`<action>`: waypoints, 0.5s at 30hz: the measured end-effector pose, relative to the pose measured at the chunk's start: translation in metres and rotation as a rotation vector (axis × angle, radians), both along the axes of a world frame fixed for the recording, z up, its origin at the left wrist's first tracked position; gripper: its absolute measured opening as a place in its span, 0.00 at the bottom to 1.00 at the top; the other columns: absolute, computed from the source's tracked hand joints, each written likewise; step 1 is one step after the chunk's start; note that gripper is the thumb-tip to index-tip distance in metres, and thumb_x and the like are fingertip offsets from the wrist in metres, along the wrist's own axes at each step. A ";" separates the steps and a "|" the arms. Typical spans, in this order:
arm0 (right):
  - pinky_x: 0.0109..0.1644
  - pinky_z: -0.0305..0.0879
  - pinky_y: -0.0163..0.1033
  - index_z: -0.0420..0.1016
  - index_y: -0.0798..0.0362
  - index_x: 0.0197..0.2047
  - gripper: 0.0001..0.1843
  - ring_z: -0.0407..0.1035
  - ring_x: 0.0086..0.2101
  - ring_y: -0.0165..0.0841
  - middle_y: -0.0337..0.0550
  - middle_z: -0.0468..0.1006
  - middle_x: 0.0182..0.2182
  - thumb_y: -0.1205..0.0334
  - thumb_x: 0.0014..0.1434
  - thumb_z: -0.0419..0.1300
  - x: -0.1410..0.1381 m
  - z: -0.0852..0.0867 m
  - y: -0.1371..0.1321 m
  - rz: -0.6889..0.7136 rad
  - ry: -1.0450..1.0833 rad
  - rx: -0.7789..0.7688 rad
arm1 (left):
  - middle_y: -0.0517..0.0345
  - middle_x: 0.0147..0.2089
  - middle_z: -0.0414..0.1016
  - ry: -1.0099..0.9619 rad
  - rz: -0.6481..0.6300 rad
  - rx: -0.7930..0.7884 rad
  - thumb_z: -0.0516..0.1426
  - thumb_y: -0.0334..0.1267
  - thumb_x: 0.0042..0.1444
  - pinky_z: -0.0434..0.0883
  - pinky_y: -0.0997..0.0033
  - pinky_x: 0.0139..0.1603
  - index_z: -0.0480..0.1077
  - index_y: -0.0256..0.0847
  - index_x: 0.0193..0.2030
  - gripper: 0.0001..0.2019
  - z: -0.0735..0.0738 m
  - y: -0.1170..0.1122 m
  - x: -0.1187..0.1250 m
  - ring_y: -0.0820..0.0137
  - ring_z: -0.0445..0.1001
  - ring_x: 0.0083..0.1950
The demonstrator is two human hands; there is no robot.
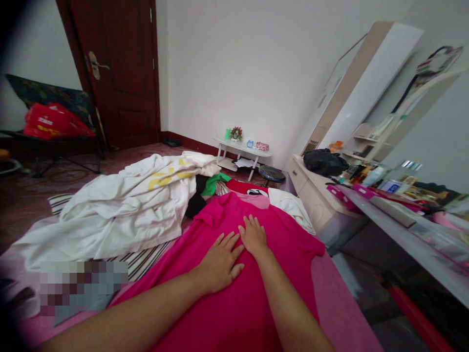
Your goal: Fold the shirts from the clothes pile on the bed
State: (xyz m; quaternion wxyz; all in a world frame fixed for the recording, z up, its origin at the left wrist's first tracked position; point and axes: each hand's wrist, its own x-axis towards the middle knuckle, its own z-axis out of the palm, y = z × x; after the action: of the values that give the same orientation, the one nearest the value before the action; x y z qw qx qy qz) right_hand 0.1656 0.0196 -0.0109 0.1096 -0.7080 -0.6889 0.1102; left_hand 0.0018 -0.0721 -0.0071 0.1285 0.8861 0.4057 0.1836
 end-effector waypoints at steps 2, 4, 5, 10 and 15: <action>0.65 0.47 0.47 0.70 0.56 0.58 0.24 0.53 0.63 0.44 0.55 0.64 0.62 0.61 0.58 0.56 -0.004 0.009 -0.006 0.017 0.107 0.051 | 0.40 0.71 0.50 -0.003 -0.001 0.007 0.46 0.49 0.64 0.45 0.47 0.70 0.59 0.36 0.66 0.28 0.001 -0.001 -0.001 0.51 0.48 0.71; 0.58 0.58 0.43 0.78 0.55 0.46 0.16 0.66 0.55 0.43 0.53 0.76 0.51 0.61 0.55 0.59 -0.011 0.020 -0.002 0.018 0.182 0.054 | 0.38 0.71 0.49 0.008 -0.007 0.001 0.45 0.49 0.64 0.45 0.46 0.69 0.59 0.36 0.66 0.28 0.001 -0.002 -0.002 0.50 0.47 0.71; 0.53 0.63 0.41 0.78 0.54 0.41 0.13 0.72 0.49 0.42 0.51 0.80 0.44 0.58 0.55 0.59 -0.017 0.025 0.002 0.014 0.227 0.051 | 0.37 0.71 0.49 0.014 -0.012 -0.005 0.45 0.50 0.64 0.46 0.46 0.69 0.58 0.35 0.66 0.28 0.001 -0.003 -0.003 0.49 0.46 0.71; 0.22 0.61 0.33 0.74 0.54 0.33 0.21 0.69 0.20 0.30 0.39 0.74 0.20 0.42 0.56 0.58 -0.061 0.024 0.022 -0.055 0.480 -0.030 | 0.38 0.71 0.49 0.033 -0.032 -0.005 0.44 0.50 0.65 0.44 0.47 0.70 0.57 0.34 0.67 0.29 0.002 -0.002 -0.005 0.50 0.45 0.71; 0.21 0.57 0.29 0.70 0.55 0.26 0.15 0.61 0.18 0.25 0.29 0.63 0.15 0.54 0.53 0.66 -0.088 0.006 0.027 -0.102 0.620 -0.107 | 0.36 0.71 0.46 0.147 -0.080 -0.120 0.44 0.47 0.64 0.38 0.43 0.70 0.55 0.29 0.68 0.30 0.012 -0.017 -0.006 0.47 0.39 0.72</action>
State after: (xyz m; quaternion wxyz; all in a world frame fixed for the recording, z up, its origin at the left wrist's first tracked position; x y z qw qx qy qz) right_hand 0.0779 0.0464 -0.0045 0.2825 -0.6791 -0.5794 0.3512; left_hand -0.0047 -0.0887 0.0052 0.1586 0.9034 0.3884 0.0884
